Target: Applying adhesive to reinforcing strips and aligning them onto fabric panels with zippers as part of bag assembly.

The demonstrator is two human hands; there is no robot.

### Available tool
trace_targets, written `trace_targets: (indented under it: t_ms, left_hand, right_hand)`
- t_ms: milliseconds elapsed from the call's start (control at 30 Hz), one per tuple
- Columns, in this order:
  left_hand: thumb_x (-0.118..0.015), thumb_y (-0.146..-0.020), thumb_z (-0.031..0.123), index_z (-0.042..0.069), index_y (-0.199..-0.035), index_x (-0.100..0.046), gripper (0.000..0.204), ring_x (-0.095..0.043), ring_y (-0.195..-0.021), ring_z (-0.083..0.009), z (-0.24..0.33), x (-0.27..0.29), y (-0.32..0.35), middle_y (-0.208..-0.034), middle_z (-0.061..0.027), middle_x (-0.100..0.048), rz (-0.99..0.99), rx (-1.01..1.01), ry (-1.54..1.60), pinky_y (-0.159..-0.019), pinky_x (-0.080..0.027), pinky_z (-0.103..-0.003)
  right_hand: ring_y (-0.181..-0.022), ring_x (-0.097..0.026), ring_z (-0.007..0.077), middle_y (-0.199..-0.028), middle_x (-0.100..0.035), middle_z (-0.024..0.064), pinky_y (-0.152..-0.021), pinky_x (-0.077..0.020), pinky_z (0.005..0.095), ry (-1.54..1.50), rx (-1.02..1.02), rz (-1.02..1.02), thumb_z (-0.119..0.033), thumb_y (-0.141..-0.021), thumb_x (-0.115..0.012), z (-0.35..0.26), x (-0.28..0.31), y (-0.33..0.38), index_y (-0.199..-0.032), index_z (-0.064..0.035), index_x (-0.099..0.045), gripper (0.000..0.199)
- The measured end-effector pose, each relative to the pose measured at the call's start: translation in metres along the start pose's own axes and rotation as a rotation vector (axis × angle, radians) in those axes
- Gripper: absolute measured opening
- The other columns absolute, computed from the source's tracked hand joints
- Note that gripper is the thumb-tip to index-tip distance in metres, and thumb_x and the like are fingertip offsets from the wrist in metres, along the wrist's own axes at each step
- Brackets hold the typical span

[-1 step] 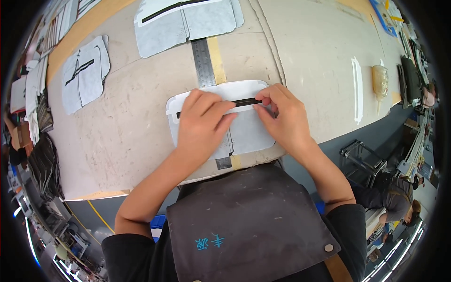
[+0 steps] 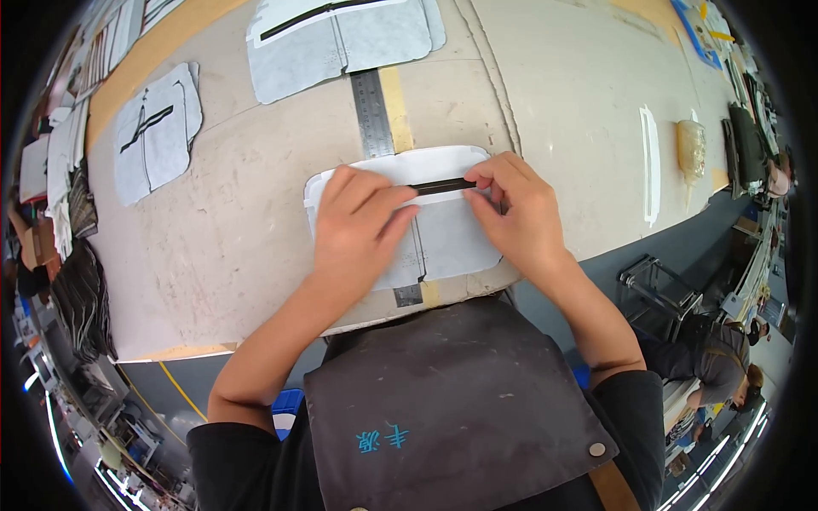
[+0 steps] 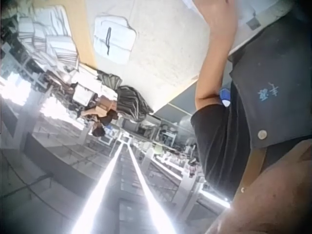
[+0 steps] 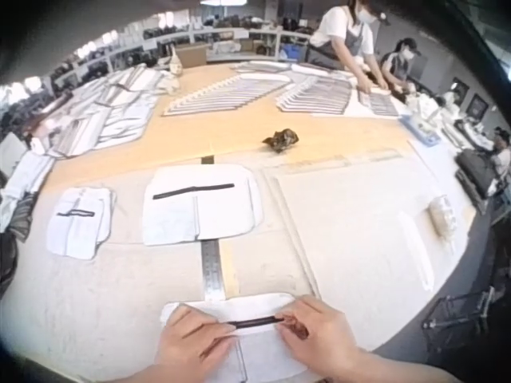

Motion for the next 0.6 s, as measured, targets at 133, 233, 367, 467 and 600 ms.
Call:
trace_targets:
  t_ms: [133, 233, 367, 467, 600]
  left_hand:
    - [-0.08, -0.068, -0.001, 0.003, -0.087, -0.071, 0.021, -0.055, -0.084, -0.0237, -0.014, 0.036, 0.019, -0.085, -0.0055, -0.062, -0.01, 0.092, -0.092, -0.067, -0.047, -0.034]
    - [-0.079, -0.07, -0.003, 0.003, -0.087, -0.071, 0.02, -0.055, -0.084, -0.0231, -0.022, 0.047, 0.028, -0.085, -0.005, -0.062, -0.008, 0.214, -0.113, -0.069, -0.047, -0.033]
    - [-0.079, -0.069, -0.001, 0.004, -0.082, -0.072, 0.016, -0.054, -0.083, -0.0231, -0.028, 0.049, 0.03, -0.083, -0.0043, -0.062, -0.02, 0.144, -0.104, -0.069, -0.047, -0.033]
    - [-0.079, -0.069, -0.002, 0.005, -0.082, -0.073, 0.015, -0.054, -0.084, -0.0224, -0.029, 0.049, 0.029, -0.083, -0.0038, -0.063, -0.031, 0.129, -0.093, -0.07, -0.047, -0.032]
    - [-0.08, -0.069, -0.001, 0.005, -0.08, -0.073, 0.014, -0.054, -0.084, -0.0227, -0.03, 0.05, 0.028, -0.083, -0.0036, -0.064, -0.037, 0.111, -0.082, -0.07, -0.047, -0.032]
  right_hand:
    - [-0.076, -0.064, 0.0237, -0.086, -0.062, 0.0085, -0.062, -0.0515, 0.0332, -0.059, 0.096, 0.076, 0.006, -0.077, -0.07, -0.007, -0.006, 0.006, -0.088, -0.0036, -0.064, 0.016]
    - [-0.076, -0.063, 0.0247, -0.087, -0.063, 0.0084, -0.062, -0.0515, 0.0329, -0.078, 0.185, 0.039, 0.007, -0.076, -0.071, -0.013, -0.019, 0.007, -0.087, -0.0031, -0.065, 0.016]
    - [-0.078, -0.063, 0.0257, -0.087, -0.063, 0.008, -0.063, -0.0519, 0.0341, -0.065, 0.249, 0.025, 0.004, -0.074, -0.073, -0.019, -0.032, 0.005, -0.087, -0.0031, -0.066, 0.016]
    - [-0.078, -0.063, 0.0257, -0.087, -0.063, 0.0078, -0.064, -0.0521, 0.0348, -0.02, 0.256, 0.04, 0.003, -0.073, -0.075, -0.017, -0.035, 0.006, -0.086, -0.0032, -0.067, 0.016]
    - [-0.079, -0.063, 0.0255, -0.088, -0.063, 0.0077, -0.064, -0.0523, 0.0349, 0.011, 0.257, 0.072, 0.002, -0.072, -0.075, -0.017, -0.037, 0.006, -0.085, -0.0034, -0.067, 0.017]
Point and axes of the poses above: each hand's wrist, its own y-axis away from the middle knuckle, its own x-axis out of the back of the hand, z = x × y, the point moved 3 cm from there along -y, towards the middle knuckle
